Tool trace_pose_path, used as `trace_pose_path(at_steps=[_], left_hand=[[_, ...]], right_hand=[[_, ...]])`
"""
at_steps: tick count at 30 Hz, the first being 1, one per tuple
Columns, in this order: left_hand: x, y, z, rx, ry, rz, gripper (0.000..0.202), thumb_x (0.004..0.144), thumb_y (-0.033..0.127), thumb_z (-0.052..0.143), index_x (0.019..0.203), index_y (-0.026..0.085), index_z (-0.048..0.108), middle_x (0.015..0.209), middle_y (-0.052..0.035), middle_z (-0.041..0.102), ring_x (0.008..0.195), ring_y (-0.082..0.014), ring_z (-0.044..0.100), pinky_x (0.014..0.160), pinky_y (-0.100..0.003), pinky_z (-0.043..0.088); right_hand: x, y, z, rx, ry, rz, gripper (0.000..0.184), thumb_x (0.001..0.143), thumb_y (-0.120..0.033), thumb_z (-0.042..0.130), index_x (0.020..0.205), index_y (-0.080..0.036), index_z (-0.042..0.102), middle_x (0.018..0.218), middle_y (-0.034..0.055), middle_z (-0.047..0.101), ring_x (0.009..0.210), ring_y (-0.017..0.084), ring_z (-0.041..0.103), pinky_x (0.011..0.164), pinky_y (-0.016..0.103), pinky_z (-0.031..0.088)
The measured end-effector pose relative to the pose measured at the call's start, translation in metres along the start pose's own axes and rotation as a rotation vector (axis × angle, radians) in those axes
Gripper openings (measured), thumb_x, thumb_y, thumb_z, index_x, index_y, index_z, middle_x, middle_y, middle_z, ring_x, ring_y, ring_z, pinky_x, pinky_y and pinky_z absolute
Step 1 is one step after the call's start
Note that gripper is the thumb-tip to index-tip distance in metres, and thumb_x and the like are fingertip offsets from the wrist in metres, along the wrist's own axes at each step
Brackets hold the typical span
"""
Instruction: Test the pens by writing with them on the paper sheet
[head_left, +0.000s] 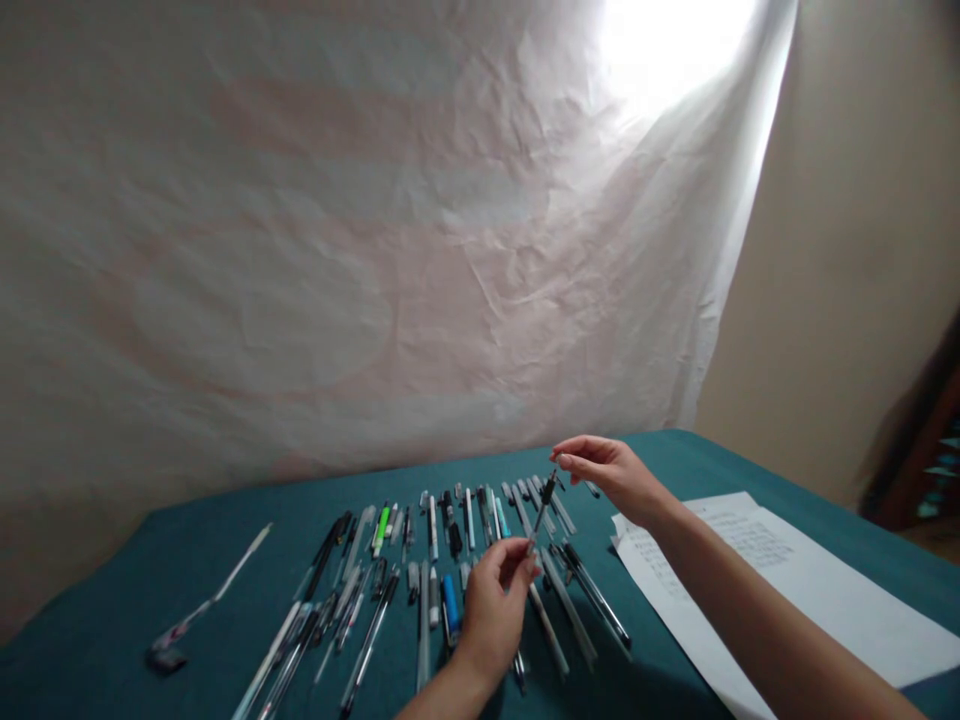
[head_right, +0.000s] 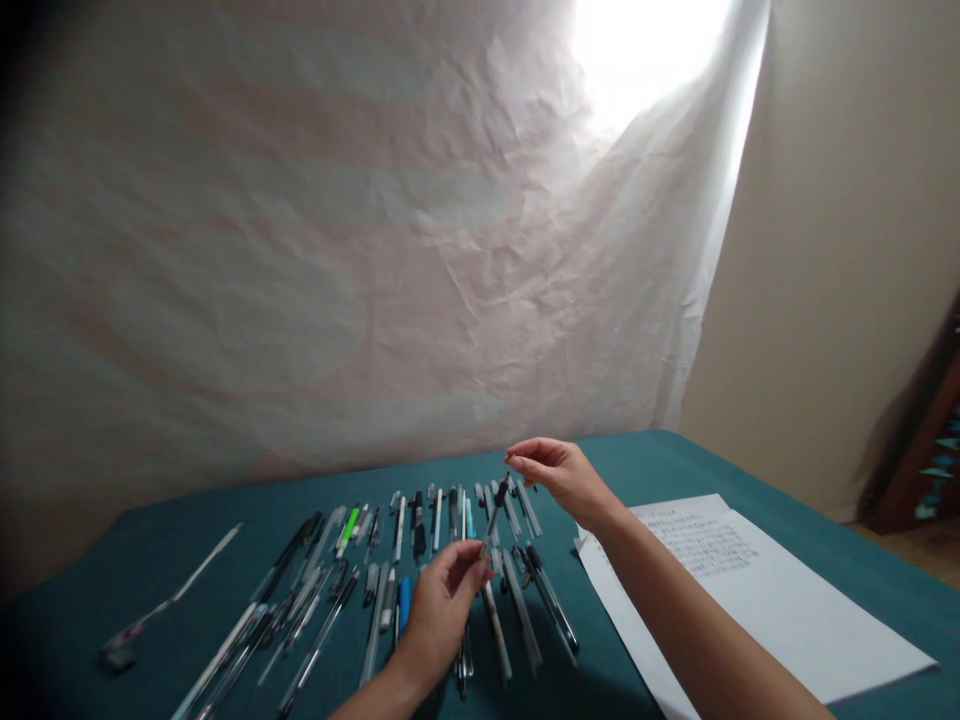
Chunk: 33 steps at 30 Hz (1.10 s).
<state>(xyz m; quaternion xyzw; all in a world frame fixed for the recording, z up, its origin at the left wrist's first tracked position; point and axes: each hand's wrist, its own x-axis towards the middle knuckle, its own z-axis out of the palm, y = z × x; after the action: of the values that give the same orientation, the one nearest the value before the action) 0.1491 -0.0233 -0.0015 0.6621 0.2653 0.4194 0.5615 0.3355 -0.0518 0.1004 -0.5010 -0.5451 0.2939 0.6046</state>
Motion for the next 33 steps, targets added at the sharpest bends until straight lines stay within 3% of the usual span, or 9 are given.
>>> trace_pose_path(at_steps=[9,20,25,33], left_hand=[[-0.0007,0.0002,-0.0010,-0.014,0.001,0.000,0.023,0.076,0.031,0.053,0.093,0.015,0.058,0.089,-0.0078,0.063,0.083,-0.0189,0.060,0.077,-0.031,0.046],[-0.0004,-0.0030,-0.0016,0.059,0.002,0.040,0.020,0.077,0.029,0.051,0.092,0.017,0.058,0.088,-0.0063,0.063,0.081,-0.0176,0.059,0.075,-0.030,0.046],[-0.0012,-0.0009,-0.0015,0.070,-0.003,0.049,0.021,0.078,0.028,0.050,0.094,0.017,0.058,0.090,-0.0063,0.063,0.082,-0.0172,0.059,0.076,-0.030,0.047],[-0.0039,0.0031,-0.0014,0.098,-0.001,0.053,0.020,0.078,0.029,0.050,0.092,0.018,0.058,0.091,-0.0060,0.062,0.084,-0.0178,0.059,0.076,-0.030,0.046]], right_hand=[[-0.0008,0.0026,0.0013,-0.044,-0.113,0.041,0.031,0.064,-0.037,0.066,0.086,-0.016,0.065,0.071,0.0008,0.060,0.061,0.010,0.050,0.056,0.023,0.041],[-0.0021,-0.0018,-0.0024,-0.156,-0.125,0.043,0.038,0.061,-0.045,0.065,0.083,-0.014,0.066,0.068,0.0030,0.061,0.060,0.011,0.050,0.055,0.024,0.041],[-0.0019,-0.0009,-0.0019,-0.137,-0.130,0.054,0.034,0.062,-0.041,0.066,0.082,-0.014,0.065,0.068,0.0021,0.060,0.060,0.011,0.050,0.056,0.023,0.040],[-0.0023,0.0032,0.0010,-0.085,-0.140,0.040,0.025,0.064,-0.037,0.067,0.066,-0.013,0.057,0.058,-0.0026,0.053,0.053,0.007,0.045,0.051,0.020,0.037]])
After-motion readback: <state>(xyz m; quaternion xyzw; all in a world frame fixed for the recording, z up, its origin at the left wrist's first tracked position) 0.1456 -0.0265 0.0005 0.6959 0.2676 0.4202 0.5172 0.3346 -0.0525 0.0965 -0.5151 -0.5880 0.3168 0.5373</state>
